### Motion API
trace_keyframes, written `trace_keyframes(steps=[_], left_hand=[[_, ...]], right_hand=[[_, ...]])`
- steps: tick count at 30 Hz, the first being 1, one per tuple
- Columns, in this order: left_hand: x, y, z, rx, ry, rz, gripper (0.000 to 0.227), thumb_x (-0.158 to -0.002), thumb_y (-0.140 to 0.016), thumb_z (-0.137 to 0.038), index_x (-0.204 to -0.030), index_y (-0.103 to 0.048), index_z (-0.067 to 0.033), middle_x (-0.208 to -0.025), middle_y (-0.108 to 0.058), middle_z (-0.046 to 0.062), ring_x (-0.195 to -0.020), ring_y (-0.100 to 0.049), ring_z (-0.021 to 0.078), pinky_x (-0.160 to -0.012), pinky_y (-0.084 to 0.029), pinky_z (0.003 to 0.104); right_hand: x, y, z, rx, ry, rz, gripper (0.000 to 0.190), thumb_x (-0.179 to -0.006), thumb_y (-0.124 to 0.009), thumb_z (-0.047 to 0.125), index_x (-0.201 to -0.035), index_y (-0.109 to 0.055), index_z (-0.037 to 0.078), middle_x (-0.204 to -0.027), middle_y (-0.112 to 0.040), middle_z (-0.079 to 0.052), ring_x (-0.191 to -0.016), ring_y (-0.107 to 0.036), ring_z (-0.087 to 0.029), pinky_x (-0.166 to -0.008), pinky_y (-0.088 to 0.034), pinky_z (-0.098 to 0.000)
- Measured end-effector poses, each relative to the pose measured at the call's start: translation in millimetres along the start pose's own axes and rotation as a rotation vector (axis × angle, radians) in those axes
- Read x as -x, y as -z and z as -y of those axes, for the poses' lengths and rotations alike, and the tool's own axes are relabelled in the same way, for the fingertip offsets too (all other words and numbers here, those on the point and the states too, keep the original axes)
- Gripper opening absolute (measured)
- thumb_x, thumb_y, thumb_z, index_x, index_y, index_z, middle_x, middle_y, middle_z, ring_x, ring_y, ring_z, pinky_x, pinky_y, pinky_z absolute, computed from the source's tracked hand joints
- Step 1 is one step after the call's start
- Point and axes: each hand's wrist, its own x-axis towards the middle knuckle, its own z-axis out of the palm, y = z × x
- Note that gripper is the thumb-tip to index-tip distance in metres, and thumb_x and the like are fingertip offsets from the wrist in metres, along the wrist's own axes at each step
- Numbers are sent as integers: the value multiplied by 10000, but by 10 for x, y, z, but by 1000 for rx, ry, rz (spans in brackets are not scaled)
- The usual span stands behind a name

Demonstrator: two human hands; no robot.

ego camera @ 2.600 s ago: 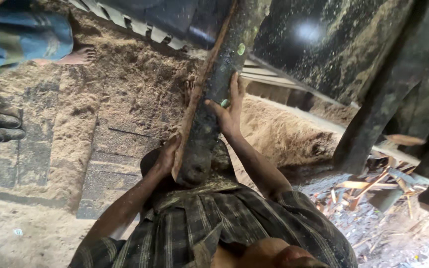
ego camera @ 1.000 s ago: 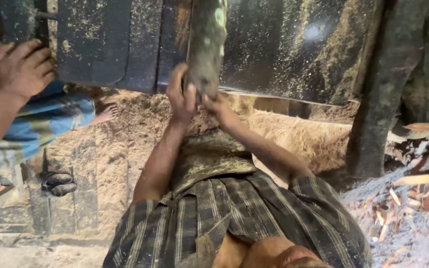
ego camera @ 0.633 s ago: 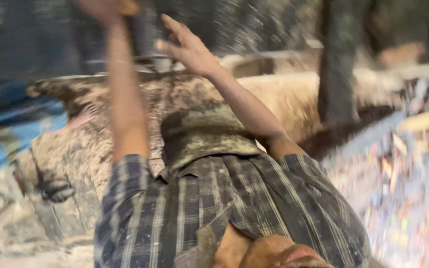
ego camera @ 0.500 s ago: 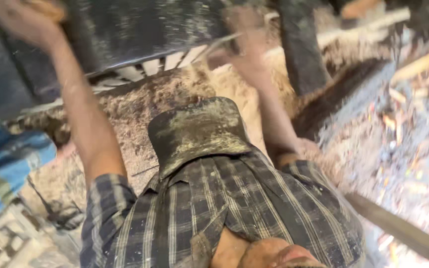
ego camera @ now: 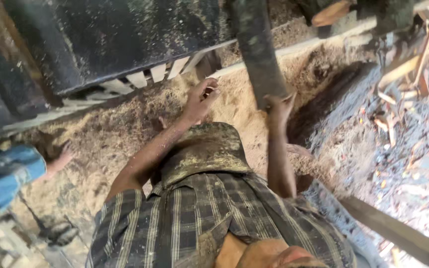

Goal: The person saws wood logs using a vertical band saw, holding the logs by hand and pushing them through the blade to create slabs while a second person assists.

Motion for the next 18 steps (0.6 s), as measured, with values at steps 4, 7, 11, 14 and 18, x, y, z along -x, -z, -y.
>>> trace_keyframes(steps=[4, 7, 11, 14, 18], left_hand=[[179, 168, -145, 384, 468, 56, 902, -944, -680, -482, -1582, -163, -108, -1507, -377, 122, -1272, -613, 296, -1067, -549, 520], [333, 482, -178, 626, 382, 237, 1070, -880, -657, -637, -1636, -165, -61, -1600, -338, 235, -1409, -472, 349, -1136, -484, 565], [355, 1110, -113, 587, 583, 253, 1156, -708, -744, -661, -1571, -242, -78, -1502, -500, 316, -1321, -585, 456, -1079, -529, 597], [419, 1461, -26, 451, 630, 289, 1164, -737, -782, -710, -1597, -429, -10, -1547, -572, 286, -1385, -564, 425, -1140, -415, 535], [310, 1500, 40, 159, 240, 111, 1142, -783, -849, -536, -1579, -174, -71, -1471, -507, 240, -1351, -546, 351, -1113, -437, 542]], right_hand=[[856, -606, -349, 147, 591, 227, 699, -838, -739, 184, -1443, -424, 31, -1197, -591, -138, -996, -693, -270, -802, -685, -358], [1084, -671, -317, 592, 1213, 370, 547, -699, -799, 278, -1192, -583, 181, -1239, -570, -281, -1078, -593, -486, -966, -502, -590], [878, -1013, -218, 283, 579, 580, 532, -860, -733, 287, -1353, -554, 201, -1351, -607, -61, -1176, -623, -237, -1007, -542, -432], [571, -1549, -205, 172, -6, 572, 828, -929, -678, 367, -1604, -297, 75, -1504, -507, -201, -1226, -597, -277, -1006, -552, -434], [519, -2146, -638, -79, -285, 772, 762, -913, -718, 267, -1524, -301, 85, -1439, -437, -172, -1198, -543, -279, -914, -575, -444]])
